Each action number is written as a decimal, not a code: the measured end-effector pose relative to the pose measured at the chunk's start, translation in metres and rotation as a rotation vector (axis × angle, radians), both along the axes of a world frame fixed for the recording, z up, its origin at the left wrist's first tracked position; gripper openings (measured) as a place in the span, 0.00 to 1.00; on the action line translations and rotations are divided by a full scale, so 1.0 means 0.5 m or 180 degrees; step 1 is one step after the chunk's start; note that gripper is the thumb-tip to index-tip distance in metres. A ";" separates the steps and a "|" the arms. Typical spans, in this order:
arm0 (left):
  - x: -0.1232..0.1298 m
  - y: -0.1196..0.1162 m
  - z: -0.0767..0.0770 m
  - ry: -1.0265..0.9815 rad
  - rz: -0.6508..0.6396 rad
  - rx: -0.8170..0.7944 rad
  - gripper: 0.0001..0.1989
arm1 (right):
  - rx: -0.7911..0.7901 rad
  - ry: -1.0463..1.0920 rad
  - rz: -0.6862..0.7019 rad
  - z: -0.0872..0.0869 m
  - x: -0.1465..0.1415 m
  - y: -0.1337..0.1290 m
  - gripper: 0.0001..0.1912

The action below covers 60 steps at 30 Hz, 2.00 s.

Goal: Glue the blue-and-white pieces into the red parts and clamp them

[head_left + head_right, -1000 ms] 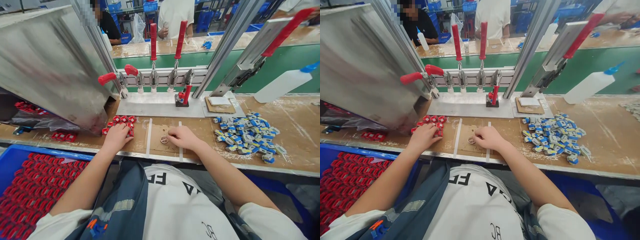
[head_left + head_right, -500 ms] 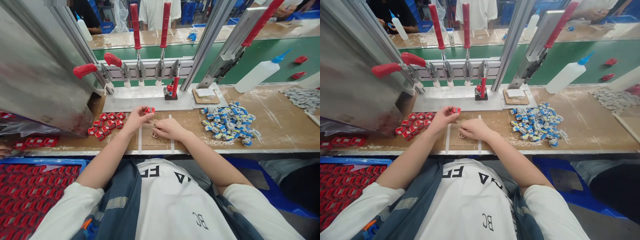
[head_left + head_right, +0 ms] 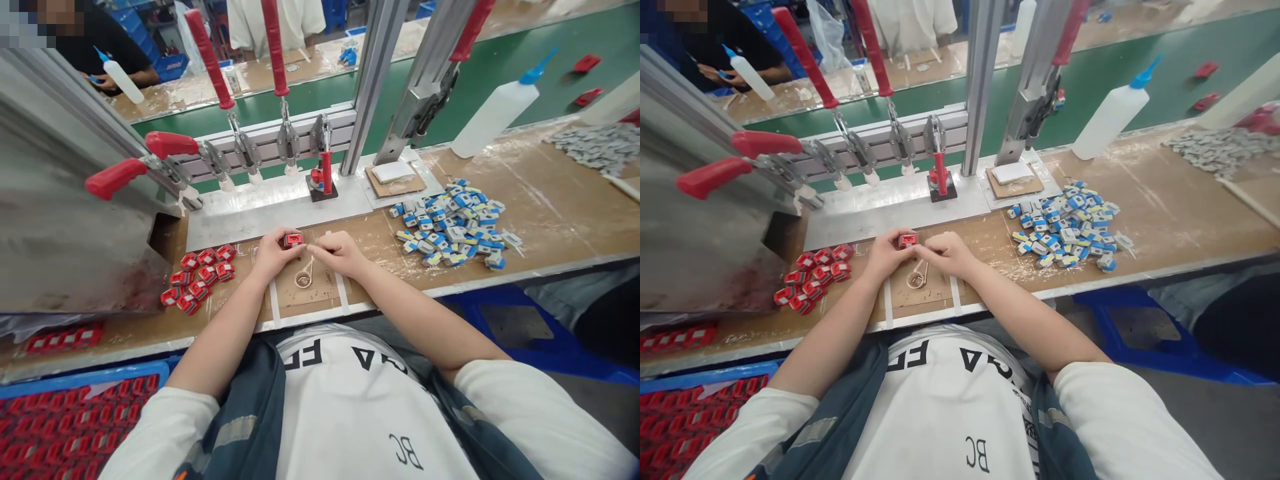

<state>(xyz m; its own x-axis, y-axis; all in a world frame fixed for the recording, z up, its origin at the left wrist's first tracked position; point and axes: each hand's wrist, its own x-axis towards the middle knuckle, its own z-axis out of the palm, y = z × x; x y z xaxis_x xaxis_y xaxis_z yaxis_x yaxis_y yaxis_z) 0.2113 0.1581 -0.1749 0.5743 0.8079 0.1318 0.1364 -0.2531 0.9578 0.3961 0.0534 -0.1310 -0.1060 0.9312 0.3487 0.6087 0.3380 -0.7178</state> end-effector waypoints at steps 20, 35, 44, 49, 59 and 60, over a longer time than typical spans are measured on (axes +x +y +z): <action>0.011 -0.006 0.010 0.0517 0.0204 0.0870 0.12 | 0.0351 0.0445 -0.0832 -0.014 -0.005 0.033 0.35; 0.011 -0.008 0.009 0.0537 0.0302 0.0825 0.11 | 0.0530 0.0045 -0.1045 -0.022 0.008 0.032 0.32; 0.014 -0.009 0.007 0.0615 0.0312 0.0966 0.11 | 0.0619 -0.0078 -0.1014 -0.018 0.001 0.033 0.33; 0.017 -0.011 0.007 0.0664 0.0334 0.1027 0.11 | 0.0609 0.0002 -0.0818 -0.017 -0.010 0.034 0.33; 0.003 -0.001 0.011 0.0339 0.0297 0.0823 0.14 | 0.0219 -0.0563 0.0169 -0.001 -0.011 -0.006 0.32; 0.001 0.000 0.011 0.0284 0.0309 0.0773 0.15 | 0.0067 -0.0836 0.0447 0.004 -0.017 -0.012 0.30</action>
<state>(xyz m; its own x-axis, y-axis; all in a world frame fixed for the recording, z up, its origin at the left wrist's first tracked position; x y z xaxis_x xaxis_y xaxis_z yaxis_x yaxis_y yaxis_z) 0.2117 0.1580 -0.1692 0.5138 0.8106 0.2808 0.2522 -0.4556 0.8537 0.3875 0.0475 -0.1290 -0.3225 0.8939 0.3115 0.7189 0.4453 -0.5338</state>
